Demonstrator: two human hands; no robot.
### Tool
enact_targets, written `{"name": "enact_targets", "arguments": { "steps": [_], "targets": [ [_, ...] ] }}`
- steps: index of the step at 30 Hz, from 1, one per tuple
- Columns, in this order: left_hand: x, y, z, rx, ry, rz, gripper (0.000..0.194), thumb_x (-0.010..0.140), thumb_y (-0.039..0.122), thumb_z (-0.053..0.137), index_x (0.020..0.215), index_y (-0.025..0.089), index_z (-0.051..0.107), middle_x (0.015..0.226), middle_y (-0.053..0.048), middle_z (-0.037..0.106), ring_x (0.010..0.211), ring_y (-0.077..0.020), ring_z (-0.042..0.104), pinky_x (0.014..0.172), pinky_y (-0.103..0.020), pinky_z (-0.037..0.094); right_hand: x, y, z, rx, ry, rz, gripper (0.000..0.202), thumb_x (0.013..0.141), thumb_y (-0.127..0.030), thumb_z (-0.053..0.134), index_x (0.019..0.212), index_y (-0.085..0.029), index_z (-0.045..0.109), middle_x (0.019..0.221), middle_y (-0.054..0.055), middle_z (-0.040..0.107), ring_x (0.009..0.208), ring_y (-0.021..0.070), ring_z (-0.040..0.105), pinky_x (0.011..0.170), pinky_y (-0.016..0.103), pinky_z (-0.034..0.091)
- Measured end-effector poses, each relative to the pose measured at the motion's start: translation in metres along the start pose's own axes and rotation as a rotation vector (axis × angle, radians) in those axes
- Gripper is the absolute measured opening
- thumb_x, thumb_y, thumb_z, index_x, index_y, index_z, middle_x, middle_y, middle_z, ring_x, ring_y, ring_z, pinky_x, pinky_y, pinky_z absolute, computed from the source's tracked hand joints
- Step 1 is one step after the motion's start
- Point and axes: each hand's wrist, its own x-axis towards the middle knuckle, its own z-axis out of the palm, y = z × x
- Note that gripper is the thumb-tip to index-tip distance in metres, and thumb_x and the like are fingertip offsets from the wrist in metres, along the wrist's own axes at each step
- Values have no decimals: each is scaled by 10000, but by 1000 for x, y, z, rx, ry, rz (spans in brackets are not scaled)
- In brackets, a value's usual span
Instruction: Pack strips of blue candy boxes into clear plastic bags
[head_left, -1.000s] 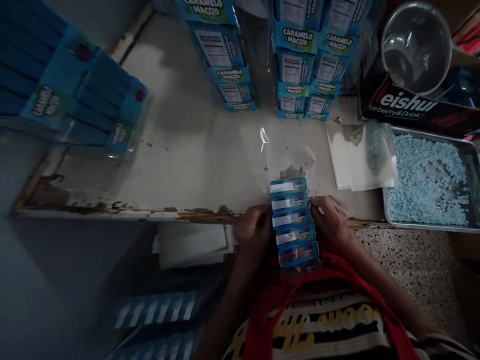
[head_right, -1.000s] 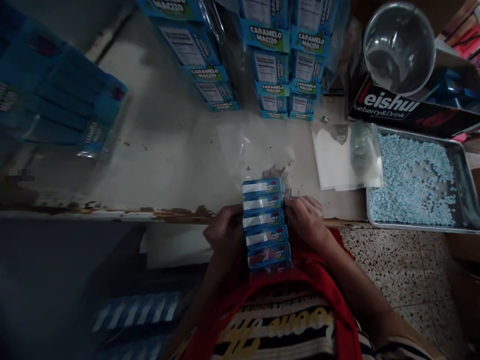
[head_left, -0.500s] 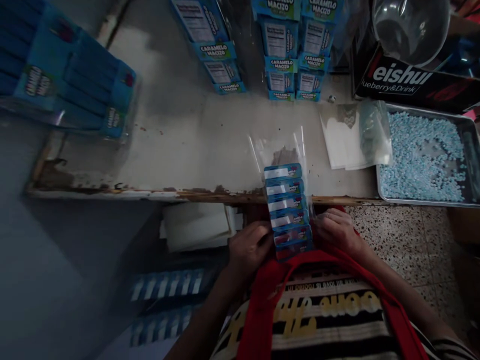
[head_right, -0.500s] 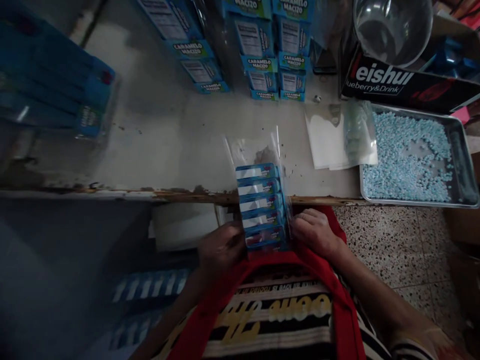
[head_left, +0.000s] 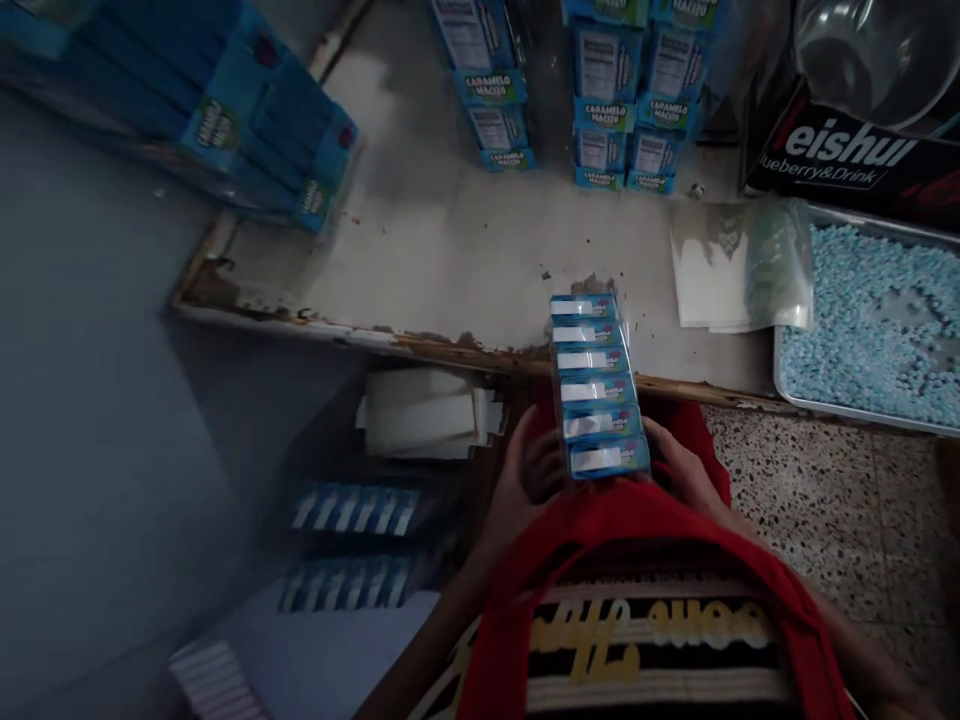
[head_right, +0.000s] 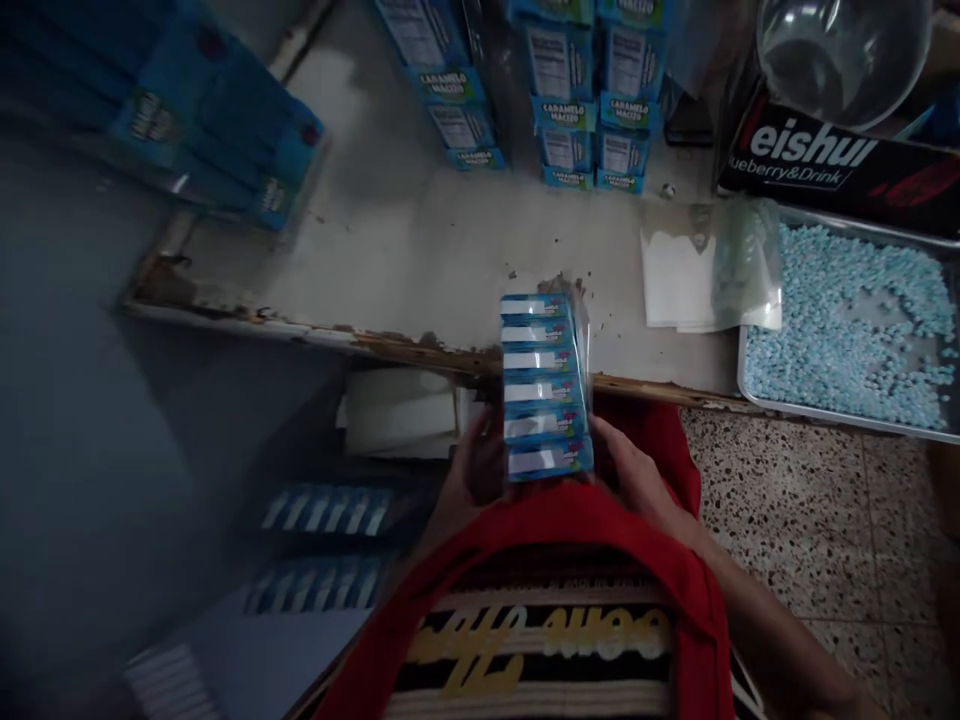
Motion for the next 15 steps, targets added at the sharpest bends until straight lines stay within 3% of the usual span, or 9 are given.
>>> {"name": "enact_targets", "arguments": {
  "steps": [2, 5, 7, 10, 15],
  "targets": [
    [8, 10, 10, 89, 93, 14, 1073, 674, 518, 967, 1618, 252, 531, 1530, -170, 672, 1349, -364, 697, 1097, -444, 609, 11, 2, 2, -60, 52, -67, 677, 1061, -360, 678, 1692, -328, 435, 1612, 94, 630, 1460, 261, 654, 1204, 445, 593],
    [20, 15, 17, 371, 198, 92, 819, 783, 488, 850, 1512, 172, 652, 1479, -170, 716, 1385, -386, 681, 1193, -500, 552, 29, 10, 3, -245, 112, -236, 763, 1008, -290, 733, 1710, -273, 434, 1590, 126, 651, 1439, 288, 676, 1194, 435, 606],
    [26, 10, 17, 503, 184, 215, 644, 898, 495, 710, 1456, 173, 705, 1432, -158, 751, 1330, -377, 721, 1146, -499, 586, 37, 13, 5, -364, 144, -296, 772, 1029, -231, 677, 1742, -252, 385, 1567, 132, 673, 1404, 277, 705, 1157, 405, 630],
    [31, -4, 11, 642, 170, 356, 543, 984, 451, 575, 1421, 170, 734, 1385, -160, 777, 1280, -368, 759, 1065, -478, 637, 40, 15, 8, -476, 166, -320, 759, 1079, -174, 552, 1786, -245, 286, 1528, 119, 705, 1316, 248, 760, 1076, 356, 667],
    [35, -14, 9, 781, 184, 336, 591, 1026, 459, 501, 1434, 97, 729, 1377, -219, 764, 1297, -400, 750, 1055, -505, 643, 40, 12, 15, -602, 165, -255, 732, 1092, -195, 539, 1783, -229, 300, 1445, 115, 757, 1190, 249, 814, 961, 321, 697]
  ]
}}
